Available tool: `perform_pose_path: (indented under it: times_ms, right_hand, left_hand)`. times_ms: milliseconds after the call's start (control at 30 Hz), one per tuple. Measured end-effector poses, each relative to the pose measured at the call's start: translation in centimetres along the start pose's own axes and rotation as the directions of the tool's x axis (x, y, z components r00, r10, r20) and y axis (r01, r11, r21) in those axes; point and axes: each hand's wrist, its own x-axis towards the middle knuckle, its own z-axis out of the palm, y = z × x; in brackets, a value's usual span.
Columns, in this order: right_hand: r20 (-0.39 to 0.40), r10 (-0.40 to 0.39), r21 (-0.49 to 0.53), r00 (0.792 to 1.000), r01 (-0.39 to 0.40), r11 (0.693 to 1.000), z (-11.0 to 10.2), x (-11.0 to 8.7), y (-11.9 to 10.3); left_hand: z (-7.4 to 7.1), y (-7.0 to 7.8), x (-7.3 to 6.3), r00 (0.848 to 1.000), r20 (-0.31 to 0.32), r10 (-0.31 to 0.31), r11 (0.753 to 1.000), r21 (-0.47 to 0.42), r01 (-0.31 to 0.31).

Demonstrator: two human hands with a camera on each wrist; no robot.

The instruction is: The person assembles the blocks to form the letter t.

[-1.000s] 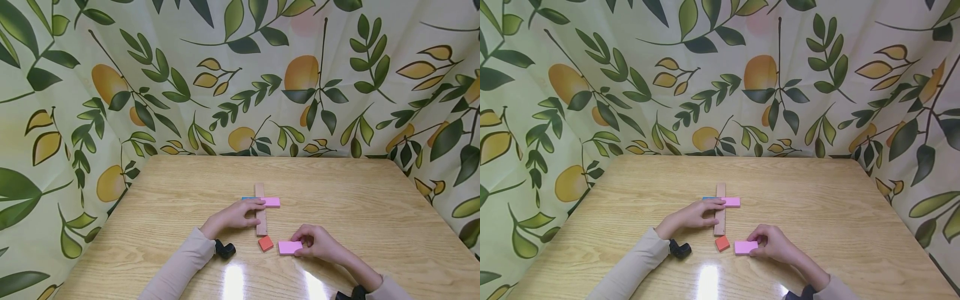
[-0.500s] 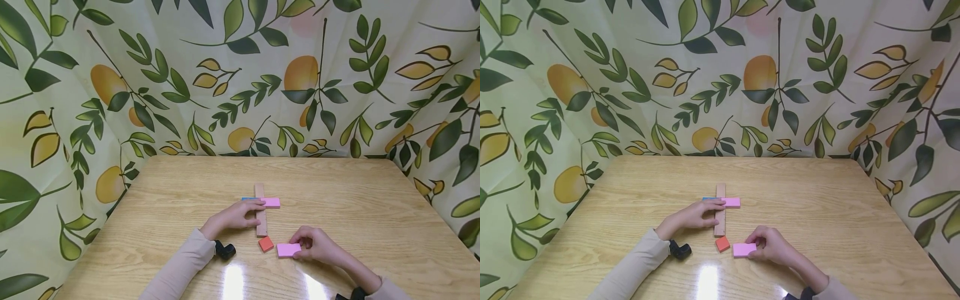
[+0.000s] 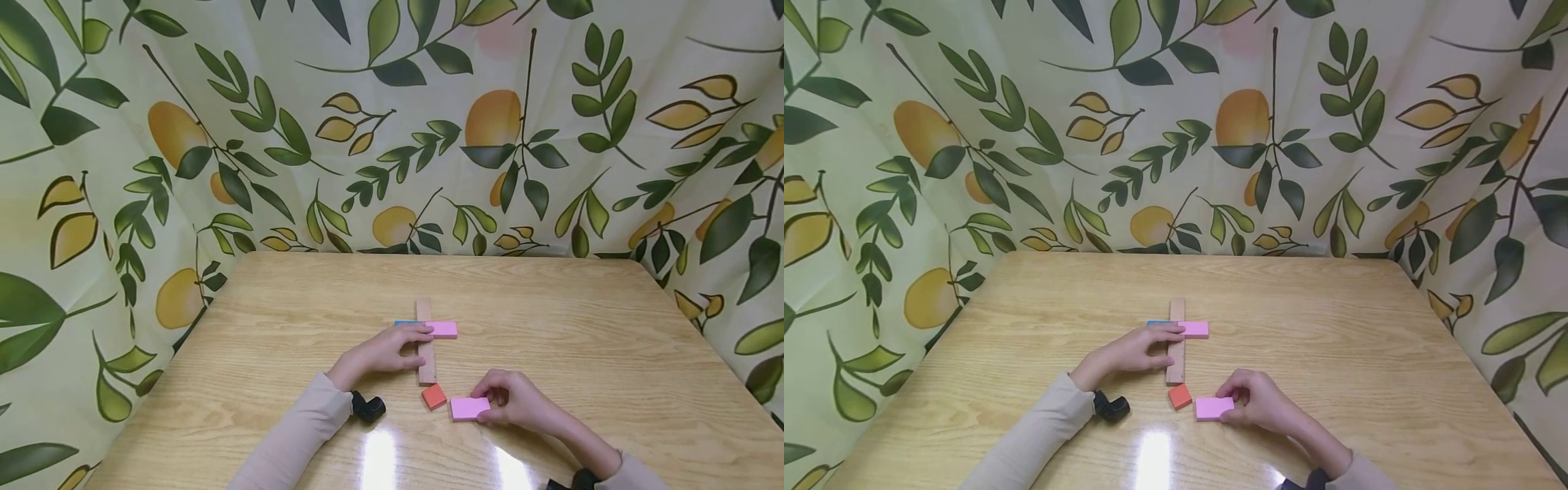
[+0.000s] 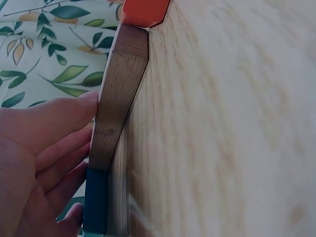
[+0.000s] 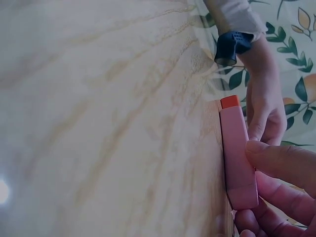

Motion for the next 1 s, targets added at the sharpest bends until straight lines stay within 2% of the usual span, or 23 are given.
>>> perform_pose_path:
  times_ms: [300, 1000]
  right_hand:
    - [0.006, -0.006, 0.024, 1.0, 0.006, 1.0, 0.24, 0.04, 0.01]
    - [0.011, -0.006, 0.02, 1.0, 0.006, 1.0, 0.39, -0.11, -0.08]
  left_hand:
    - [0.07, -0.15, -0.21, 1.0, 0.009, -0.026, 1.0, -0.005, 0.026]
    - [0.01, -0.04, 0.03, 1.0, 0.014, -0.025, 1.0, -0.001, 0.025]
